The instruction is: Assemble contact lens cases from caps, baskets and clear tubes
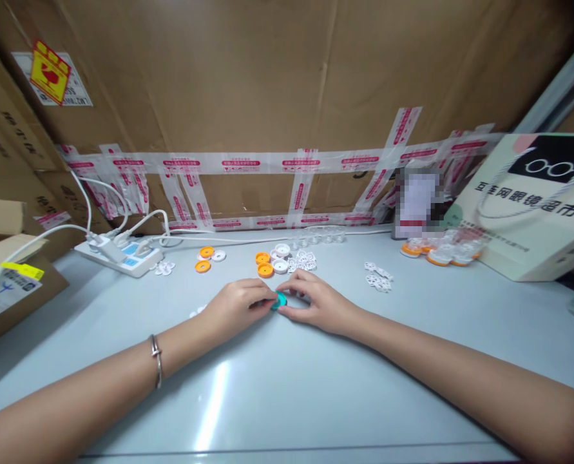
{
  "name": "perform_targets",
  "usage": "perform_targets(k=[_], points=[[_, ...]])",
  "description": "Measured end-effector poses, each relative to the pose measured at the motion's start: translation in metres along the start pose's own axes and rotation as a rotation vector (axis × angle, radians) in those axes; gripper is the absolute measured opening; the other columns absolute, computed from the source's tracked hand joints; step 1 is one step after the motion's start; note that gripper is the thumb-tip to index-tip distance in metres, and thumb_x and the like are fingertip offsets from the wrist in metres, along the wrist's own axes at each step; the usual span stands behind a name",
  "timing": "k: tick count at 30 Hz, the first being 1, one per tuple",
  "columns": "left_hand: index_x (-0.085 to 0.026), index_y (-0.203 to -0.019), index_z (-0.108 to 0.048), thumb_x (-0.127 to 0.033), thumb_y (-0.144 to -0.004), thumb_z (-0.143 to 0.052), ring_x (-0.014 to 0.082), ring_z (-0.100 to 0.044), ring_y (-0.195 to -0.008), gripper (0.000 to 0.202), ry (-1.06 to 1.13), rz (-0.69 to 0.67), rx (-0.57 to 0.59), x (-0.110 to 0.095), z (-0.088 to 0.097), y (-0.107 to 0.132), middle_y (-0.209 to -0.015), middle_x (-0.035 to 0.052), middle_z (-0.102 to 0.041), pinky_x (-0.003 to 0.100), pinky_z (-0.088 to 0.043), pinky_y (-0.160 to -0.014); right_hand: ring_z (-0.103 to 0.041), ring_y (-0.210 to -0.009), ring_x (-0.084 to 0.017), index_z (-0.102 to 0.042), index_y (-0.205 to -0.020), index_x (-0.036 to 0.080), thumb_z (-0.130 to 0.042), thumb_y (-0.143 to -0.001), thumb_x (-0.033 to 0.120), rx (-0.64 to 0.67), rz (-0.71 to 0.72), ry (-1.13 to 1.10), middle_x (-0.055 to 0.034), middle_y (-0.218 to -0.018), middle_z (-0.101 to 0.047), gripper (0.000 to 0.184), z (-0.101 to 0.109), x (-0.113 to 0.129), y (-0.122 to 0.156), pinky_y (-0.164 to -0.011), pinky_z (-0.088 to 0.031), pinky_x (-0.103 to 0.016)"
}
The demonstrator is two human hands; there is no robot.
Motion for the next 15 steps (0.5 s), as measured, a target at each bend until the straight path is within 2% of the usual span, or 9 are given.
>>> perform_targets(k=[3,6,9,15], points=[[-0.013,-0.086,-0.066,-0.013,-0.083,-0.050,0.0155,-0.063,-0.076,0.017,-0.003,0.018,0.016,-0.0005,-0.0005,0.0004,-0.082,0.0075,-0.068,0.025,-0.050,-0.070,-0.052,-0.080,-0.016,-0.064,-0.097,0.018,-0.063,-0.074,0.026,0.001,-0.010,0.002,-0.0041,-0.085,-0.052,0.024,-0.0010,-0.0012,-0.0007,-0.075,-0.045,-0.029],[-0.012,-0.089,-0.066,-0.012,-0.084,-0.046,0.0177,-0.062,-0.082,0.020,-0.057,-0.008,0.083,-0.0030,-0.0005,-0.0003,-0.086,0.0095,-0.068,0.028,-0.050,-0.074,-0.053,-0.079,-0.016,-0.064,-0.096,0.016,-0.063,-0.075,0.026,-0.004,-0.008,0.002,-0.0045,-0.084,-0.052,0.024,-0.0022,-0.0028,-0.0010,-0.074,-0.046,-0.029],[-0.012,-0.094,-0.065,-0.010,-0.084,-0.045,0.0176,-0.062,-0.086,0.022,-0.023,-0.006,0.140,-0.0051,0.0017,-0.0011,-0.091,0.0098,-0.067,0.029,-0.049,-0.077,-0.053,-0.078,-0.015,-0.064,-0.096,0.017,-0.062,-0.075,0.027,-0.013,0.006,0.001,-0.0041,-0.084,-0.053,0.024,-0.0029,-0.0036,-0.0001,-0.074,-0.046,-0.029],[-0.014,-0.095,-0.067,-0.011,-0.083,-0.047,0.0145,-0.063,-0.082,0.022,0.112,0.085,0.096,-0.0022,0.0051,0.0005,-0.092,0.0076,-0.068,0.025,-0.049,-0.075,-0.055,-0.079,-0.016,-0.063,-0.098,0.018,-0.063,-0.074,0.026,-0.034,0.041,-0.011,-0.0053,-0.087,-0.056,0.025,-0.0031,-0.0032,0.0026,-0.074,-0.048,-0.030]])
Point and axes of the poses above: each hand's wrist, its own y-axis away from the middle knuckle, its own z-axis out of the back of the hand, x = y × z, the point moved 4 cm from there along -y, towards the middle knuckle
